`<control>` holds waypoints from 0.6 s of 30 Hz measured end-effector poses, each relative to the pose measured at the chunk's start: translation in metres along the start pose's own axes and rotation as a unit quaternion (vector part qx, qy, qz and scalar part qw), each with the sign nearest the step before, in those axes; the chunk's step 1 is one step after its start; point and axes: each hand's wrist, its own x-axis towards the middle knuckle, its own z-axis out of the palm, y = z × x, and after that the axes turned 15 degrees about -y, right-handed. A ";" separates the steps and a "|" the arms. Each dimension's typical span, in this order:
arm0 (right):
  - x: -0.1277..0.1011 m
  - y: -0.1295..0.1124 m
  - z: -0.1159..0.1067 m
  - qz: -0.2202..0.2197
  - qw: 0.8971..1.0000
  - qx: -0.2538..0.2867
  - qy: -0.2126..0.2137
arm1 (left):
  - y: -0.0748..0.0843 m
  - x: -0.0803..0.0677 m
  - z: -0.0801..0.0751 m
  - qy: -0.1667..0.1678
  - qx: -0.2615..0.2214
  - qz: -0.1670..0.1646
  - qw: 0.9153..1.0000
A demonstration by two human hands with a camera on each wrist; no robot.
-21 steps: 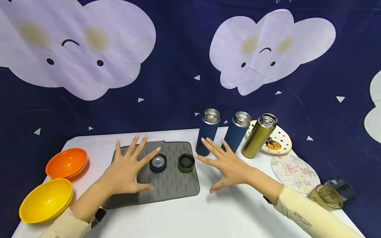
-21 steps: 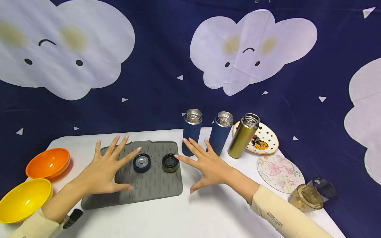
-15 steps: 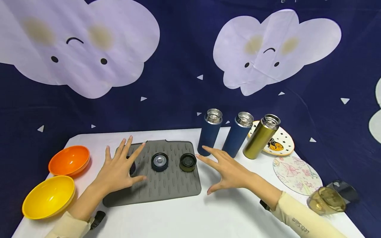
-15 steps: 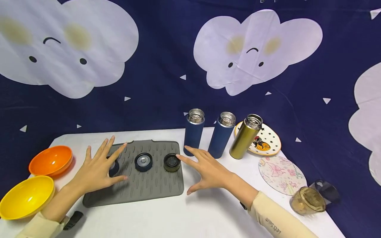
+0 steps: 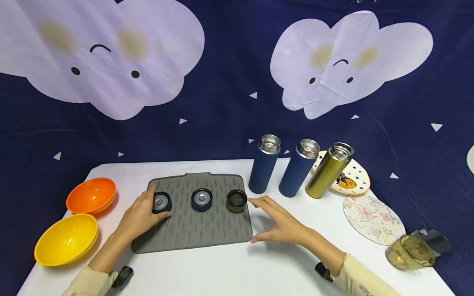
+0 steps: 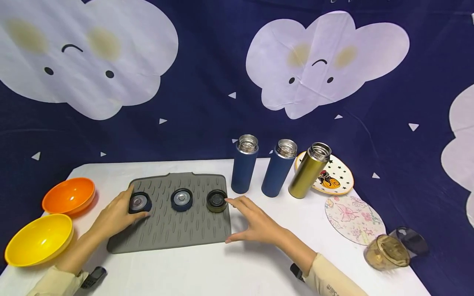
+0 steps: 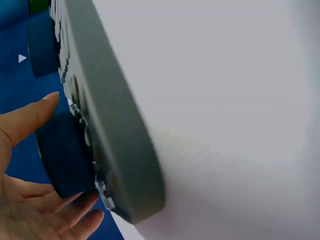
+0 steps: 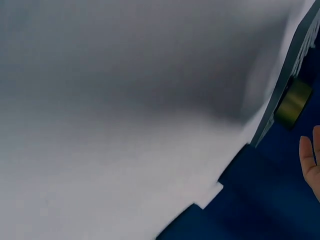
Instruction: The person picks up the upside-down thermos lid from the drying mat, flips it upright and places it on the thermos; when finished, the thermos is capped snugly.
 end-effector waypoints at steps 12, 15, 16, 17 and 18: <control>0.005 -0.014 0.018 0.015 0.978 0.206 0.012 | -0.002 0.002 0.006 0.033 0.017 0.033 0.999; 0.006 -0.018 0.022 0.033 0.967 0.251 0.004 | 0.009 -0.004 0.008 0.046 0.009 0.058 0.997; 0.007 -0.019 0.023 0.038 0.963 0.266 0.001 | 0.014 -0.006 0.008 0.046 0.008 0.066 0.997; 0.007 -0.021 0.024 0.041 0.960 0.278 -0.001 | 0.020 -0.009 0.009 0.048 0.010 0.076 0.996; 0.008 -0.022 0.025 0.044 0.957 0.285 -0.003 | 0.027 -0.011 0.009 0.049 0.011 0.085 0.995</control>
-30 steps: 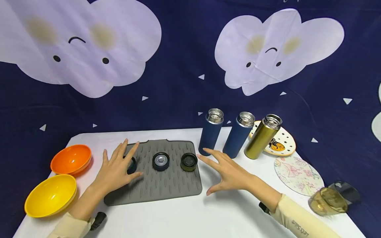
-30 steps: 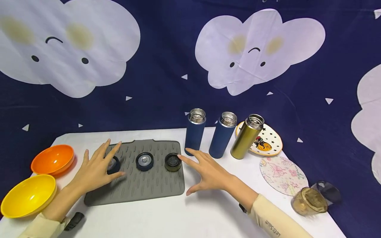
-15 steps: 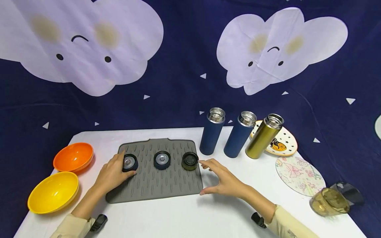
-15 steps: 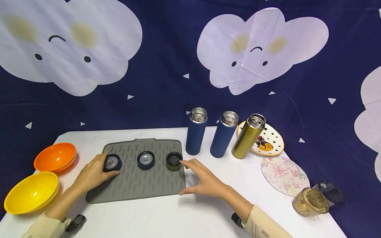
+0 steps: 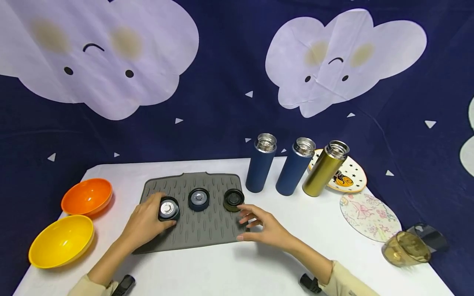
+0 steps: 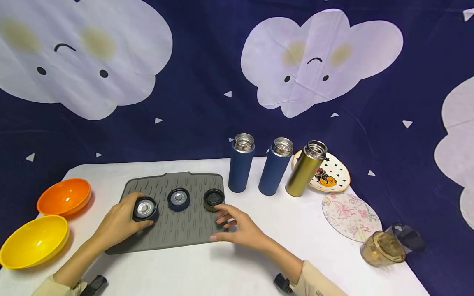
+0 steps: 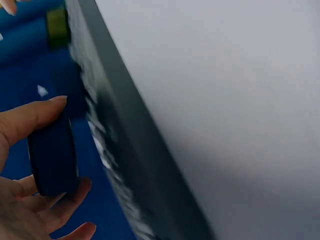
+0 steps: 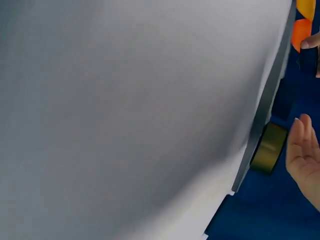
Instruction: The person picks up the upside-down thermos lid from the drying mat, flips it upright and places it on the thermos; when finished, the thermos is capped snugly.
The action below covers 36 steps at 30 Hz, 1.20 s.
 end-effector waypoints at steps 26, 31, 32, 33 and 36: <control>0.008 -0.022 0.031 0.012 0.963 0.256 -0.087 | 0.103 -0.017 0.020 0.066 0.101 0.214 0.969; 0.006 -0.024 0.041 0.001 0.940 0.331 -0.077 | 0.111 -0.020 0.023 0.083 0.110 0.238 0.961; 0.005 -0.025 0.042 -0.003 0.936 0.342 -0.076 | 0.112 -0.021 0.024 0.083 0.112 0.240 0.961; 0.005 -0.025 0.044 -0.008 0.933 0.353 -0.075 | 0.113 -0.022 0.025 0.081 0.113 0.241 0.961; 0.004 -0.026 0.047 -0.016 0.921 0.383 -0.073 | 0.116 -0.025 0.027 0.073 0.109 0.239 0.962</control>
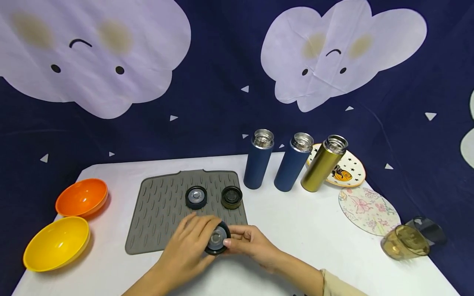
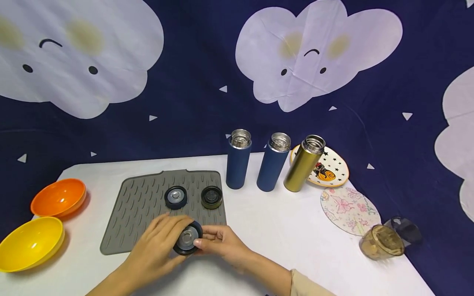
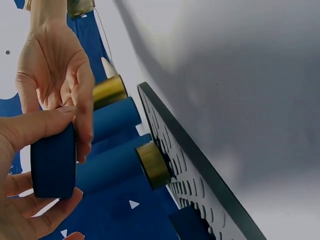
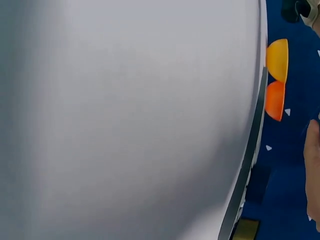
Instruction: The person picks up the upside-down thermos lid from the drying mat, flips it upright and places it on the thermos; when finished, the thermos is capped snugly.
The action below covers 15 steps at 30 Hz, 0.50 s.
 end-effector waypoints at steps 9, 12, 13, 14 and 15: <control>-0.004 -0.003 0.005 0.009 0.999 0.007 0.045 | 0.003 -0.003 -0.002 -0.006 -0.044 -0.014 0.999; -0.007 -0.006 0.007 -0.003 0.997 -0.033 0.074 | 0.002 -0.005 -0.006 -0.039 -0.110 -0.048 0.992; -0.008 -0.007 0.008 -0.012 0.995 -0.057 0.085 | 0.002 -0.005 -0.008 -0.055 -0.143 -0.065 0.986; -0.010 -0.008 0.009 -0.025 0.992 -0.083 0.094 | 0.002 -0.006 -0.009 -0.071 -0.181 -0.084 0.977; -0.011 -0.009 0.010 -0.040 0.987 -0.116 0.103 | 0.002 -0.006 -0.010 -0.083 -0.224 -0.103 0.965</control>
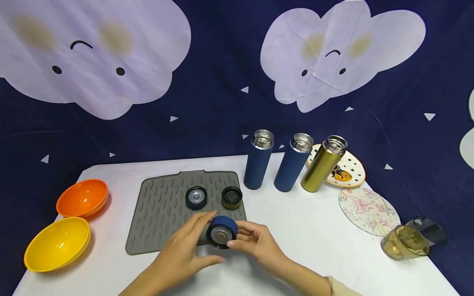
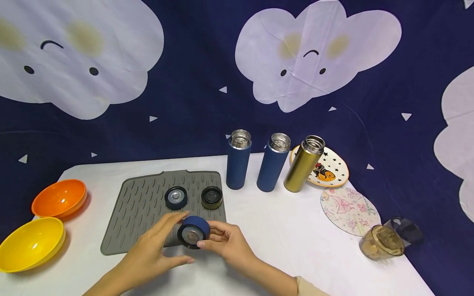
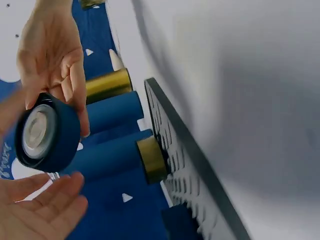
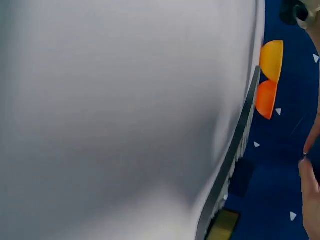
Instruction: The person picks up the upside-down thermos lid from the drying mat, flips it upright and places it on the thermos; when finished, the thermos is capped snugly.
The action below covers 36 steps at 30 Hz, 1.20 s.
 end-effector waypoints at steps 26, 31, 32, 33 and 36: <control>0.003 -0.029 -0.003 -0.411 0.591 -0.694 0.003 | 0.013 0.005 0.002 -0.038 -0.291 0.047 0.955; 0.004 -0.027 -0.004 -0.428 0.550 -0.717 -0.008 | 0.014 0.006 0.007 -0.029 -0.248 0.044 0.967; 0.004 -0.026 -0.004 -0.430 0.546 -0.719 -0.007 | 0.014 0.006 0.008 -0.026 -0.243 0.046 0.969; 0.004 -0.025 -0.004 -0.432 0.542 -0.721 -0.007 | 0.014 0.006 0.009 -0.022 -0.238 0.047 0.970; 0.004 -0.024 -0.006 -0.427 0.544 -0.722 -0.002 | 0.014 0.006 0.010 -0.009 -0.238 0.050 0.970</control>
